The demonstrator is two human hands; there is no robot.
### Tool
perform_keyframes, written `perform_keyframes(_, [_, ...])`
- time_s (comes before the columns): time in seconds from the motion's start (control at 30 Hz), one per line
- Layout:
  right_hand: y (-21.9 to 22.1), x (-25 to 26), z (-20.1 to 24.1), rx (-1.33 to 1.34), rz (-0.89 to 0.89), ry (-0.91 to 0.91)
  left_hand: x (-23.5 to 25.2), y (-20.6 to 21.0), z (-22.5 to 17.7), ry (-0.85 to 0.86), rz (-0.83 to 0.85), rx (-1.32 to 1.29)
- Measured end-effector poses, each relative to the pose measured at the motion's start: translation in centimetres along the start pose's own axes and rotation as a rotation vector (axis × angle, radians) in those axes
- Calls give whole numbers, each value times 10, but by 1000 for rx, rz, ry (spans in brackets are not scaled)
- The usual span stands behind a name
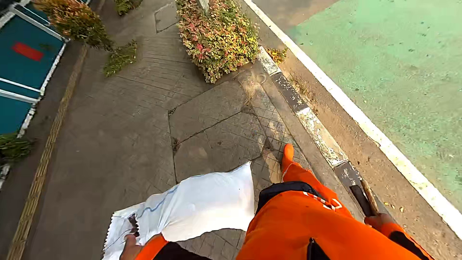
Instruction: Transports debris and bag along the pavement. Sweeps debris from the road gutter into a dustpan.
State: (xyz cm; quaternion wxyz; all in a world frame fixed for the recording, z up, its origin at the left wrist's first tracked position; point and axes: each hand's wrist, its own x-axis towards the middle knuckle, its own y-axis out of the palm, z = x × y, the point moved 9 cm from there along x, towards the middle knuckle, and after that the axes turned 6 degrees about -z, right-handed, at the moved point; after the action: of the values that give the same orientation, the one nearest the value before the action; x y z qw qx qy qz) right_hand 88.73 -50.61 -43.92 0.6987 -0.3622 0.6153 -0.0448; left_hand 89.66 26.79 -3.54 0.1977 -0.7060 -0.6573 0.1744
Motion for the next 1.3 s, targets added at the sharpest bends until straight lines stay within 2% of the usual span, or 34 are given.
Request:
perform_keyframes(0.07, [-31,17,66,51,-4,7,3,92,-64,-36,-23,69])
perform_keyframes(0.17, [-90,35,157,108,-81,12,37,215,-147,9,-9,183])
perform_keyframes(0.3, [-200,24,305,162,-212,-2,75,376,-264,22,45,141])
perform_keyframes(0.4, [-261,39,415,213,-288,-22,117,518,-338,74,107,95])
perform_keyframes(0.47, [-281,45,473,225,-322,-2,166,617,-363,131,170,56])
perform_keyframes(0.53, [-293,52,542,270,-372,9,191,715,-403,117,215,6])
perform_keyframes(0.67, [-305,47,662,287,-394,27,207,849,-452,13,207,-137])
perform_keyframes(0.8, [-314,44,762,251,-341,36,210,982,-485,-103,263,-351])
perform_keyframes(0.9, [-322,41,819,317,-311,50,181,1071,-495,-246,255,-304])
perform_keyframes(1.0, [-328,44,870,382,-264,22,171,1170,-448,-286,268,41])
perform_keyframes(1.1, [-338,67,899,397,-243,22,167,1268,-371,-103,561,641])
perform_keyframes(1.17, [-348,82,911,422,-237,44,149,1301,-346,-102,637,742])
perform_keyframes(1.23, [-371,89,933,427,-237,72,119,1301,-353,-350,425,453])
perform_keyframes(1.3, [-398,95,975,407,-210,86,102,1303,-364,-434,190,230])
